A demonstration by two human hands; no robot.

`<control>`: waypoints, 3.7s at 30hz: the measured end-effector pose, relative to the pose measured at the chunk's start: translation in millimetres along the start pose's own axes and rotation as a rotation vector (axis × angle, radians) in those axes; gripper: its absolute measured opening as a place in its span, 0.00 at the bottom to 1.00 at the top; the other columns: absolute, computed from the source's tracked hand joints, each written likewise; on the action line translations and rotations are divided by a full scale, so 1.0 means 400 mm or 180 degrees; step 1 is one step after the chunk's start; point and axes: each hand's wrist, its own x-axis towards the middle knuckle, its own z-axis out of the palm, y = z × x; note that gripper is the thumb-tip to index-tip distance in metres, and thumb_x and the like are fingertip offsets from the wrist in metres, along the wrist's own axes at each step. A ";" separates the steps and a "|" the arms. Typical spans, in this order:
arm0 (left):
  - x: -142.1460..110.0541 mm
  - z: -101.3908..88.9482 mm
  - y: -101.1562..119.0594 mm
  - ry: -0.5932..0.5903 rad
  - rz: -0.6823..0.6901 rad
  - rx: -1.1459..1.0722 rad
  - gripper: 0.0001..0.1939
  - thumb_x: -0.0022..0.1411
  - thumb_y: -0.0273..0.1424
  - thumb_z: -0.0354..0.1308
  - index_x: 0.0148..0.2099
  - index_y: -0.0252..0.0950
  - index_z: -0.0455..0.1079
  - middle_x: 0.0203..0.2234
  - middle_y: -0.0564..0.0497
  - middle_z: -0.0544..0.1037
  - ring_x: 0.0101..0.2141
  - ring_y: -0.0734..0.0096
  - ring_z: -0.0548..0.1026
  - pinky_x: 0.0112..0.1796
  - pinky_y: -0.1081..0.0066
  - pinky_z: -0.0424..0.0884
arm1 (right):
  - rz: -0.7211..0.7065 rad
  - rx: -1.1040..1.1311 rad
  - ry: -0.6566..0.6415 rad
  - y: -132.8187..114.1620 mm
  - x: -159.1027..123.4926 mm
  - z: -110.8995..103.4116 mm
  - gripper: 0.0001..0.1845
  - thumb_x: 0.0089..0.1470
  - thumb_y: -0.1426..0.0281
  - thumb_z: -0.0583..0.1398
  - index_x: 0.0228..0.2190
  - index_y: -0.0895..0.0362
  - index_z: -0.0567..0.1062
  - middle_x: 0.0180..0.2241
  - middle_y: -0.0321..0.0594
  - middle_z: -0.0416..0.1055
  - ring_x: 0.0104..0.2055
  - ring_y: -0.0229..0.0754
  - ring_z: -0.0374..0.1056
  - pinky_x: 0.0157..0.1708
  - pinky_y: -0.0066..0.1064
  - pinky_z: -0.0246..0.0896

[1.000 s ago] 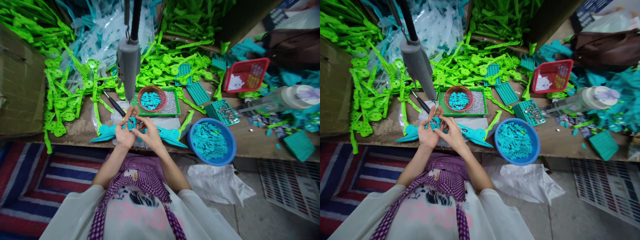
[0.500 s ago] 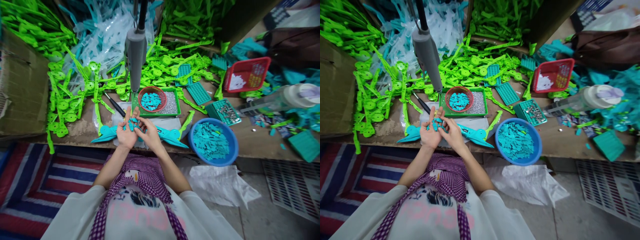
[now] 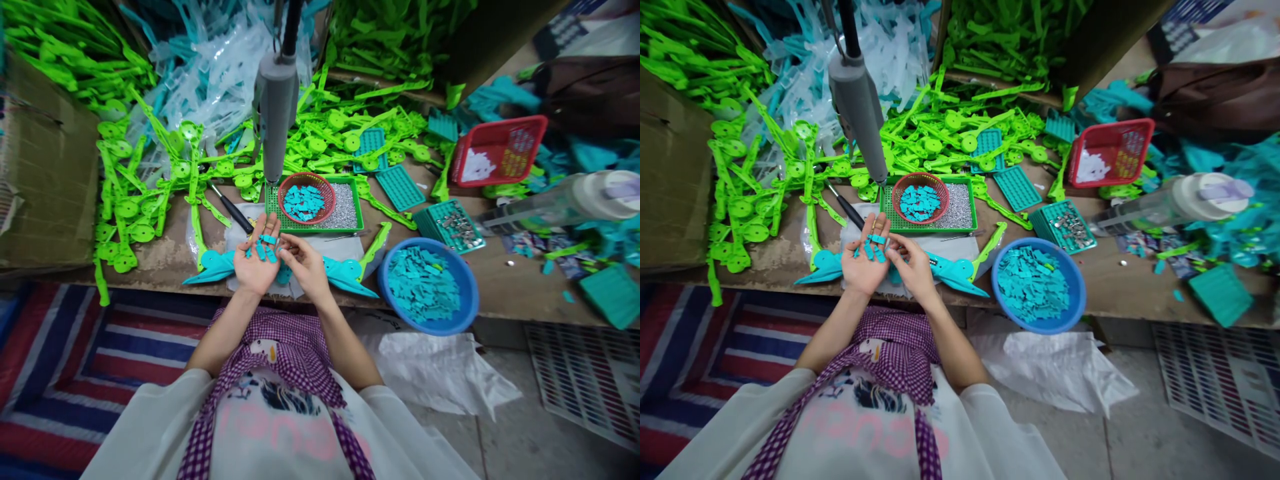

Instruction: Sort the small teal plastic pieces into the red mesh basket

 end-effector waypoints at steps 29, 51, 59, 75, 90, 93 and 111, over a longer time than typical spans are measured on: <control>-0.013 0.006 -0.006 -0.0138 0.0081 -0.0151 0.29 0.54 0.32 0.46 0.58 0.44 0.70 0.59 0.52 0.71 0.66 0.62 0.57 0.61 0.58 0.61 | -0.0628 -0.2010 -0.0545 -0.026 -0.060 -0.008 0.31 0.52 0.78 0.52 0.58 0.51 0.68 0.38 0.43 0.73 0.39 0.45 0.69 0.43 0.39 0.68; 0.007 0.030 0.012 0.0737 -0.1327 -0.0082 0.14 0.62 0.24 0.42 0.36 0.30 0.71 0.25 0.49 0.73 0.17 0.81 0.64 0.15 0.82 0.56 | -0.0456 -0.0662 0.0439 -0.061 -0.068 -0.107 0.21 0.55 0.72 0.58 0.51 0.52 0.74 0.31 0.35 0.70 0.31 0.36 0.64 0.36 0.32 0.64; 0.190 0.175 -0.006 -0.0526 0.0444 0.3082 0.10 0.65 0.25 0.47 0.39 0.37 0.71 0.29 0.52 0.72 0.25 0.77 0.69 0.25 0.77 0.64 | -0.0194 -0.0197 0.1216 -0.066 -0.104 -0.205 0.14 0.51 0.68 0.62 0.41 0.53 0.79 0.28 0.33 0.68 0.30 0.35 0.62 0.31 0.29 0.61; 0.350 0.191 0.010 -0.1997 0.0808 0.7454 0.21 0.71 0.37 0.44 0.62 0.45 0.67 0.65 0.41 0.59 0.58 0.49 0.67 0.55 0.53 0.62 | -0.0155 -0.1627 0.2994 -0.022 -0.202 -0.442 0.18 0.52 0.58 0.61 0.39 0.58 0.79 0.37 0.45 0.78 0.36 0.44 0.73 0.40 0.38 0.68; 0.082 0.326 -0.430 -0.5294 0.1524 0.6166 0.14 0.66 0.35 0.54 0.47 0.34 0.75 0.46 0.40 0.75 0.49 0.53 0.71 0.50 0.56 0.64 | -0.0210 -0.2004 0.4193 0.025 -0.254 -0.500 0.21 0.57 0.54 0.55 0.33 0.58 0.78 0.36 0.44 0.79 0.41 0.45 0.73 0.47 0.39 0.66; 0.098 0.321 -0.461 -0.5512 0.1546 0.6482 0.19 0.65 0.41 0.55 0.53 0.37 0.73 0.50 0.39 0.73 0.51 0.50 0.69 0.49 0.55 0.60 | -0.0164 -0.1761 0.4182 0.030 -0.249 -0.500 0.21 0.56 0.54 0.56 0.32 0.58 0.77 0.35 0.44 0.78 0.39 0.45 0.73 0.46 0.39 0.66; 0.113 0.305 -0.450 -0.6131 0.2039 0.6070 0.20 0.68 0.46 0.48 0.47 0.42 0.77 0.44 0.42 0.77 0.43 0.59 0.73 0.42 0.60 0.59 | -0.0176 -0.1635 0.4021 0.034 -0.236 -0.504 0.20 0.54 0.54 0.59 0.30 0.59 0.78 0.33 0.45 0.79 0.38 0.46 0.75 0.44 0.39 0.67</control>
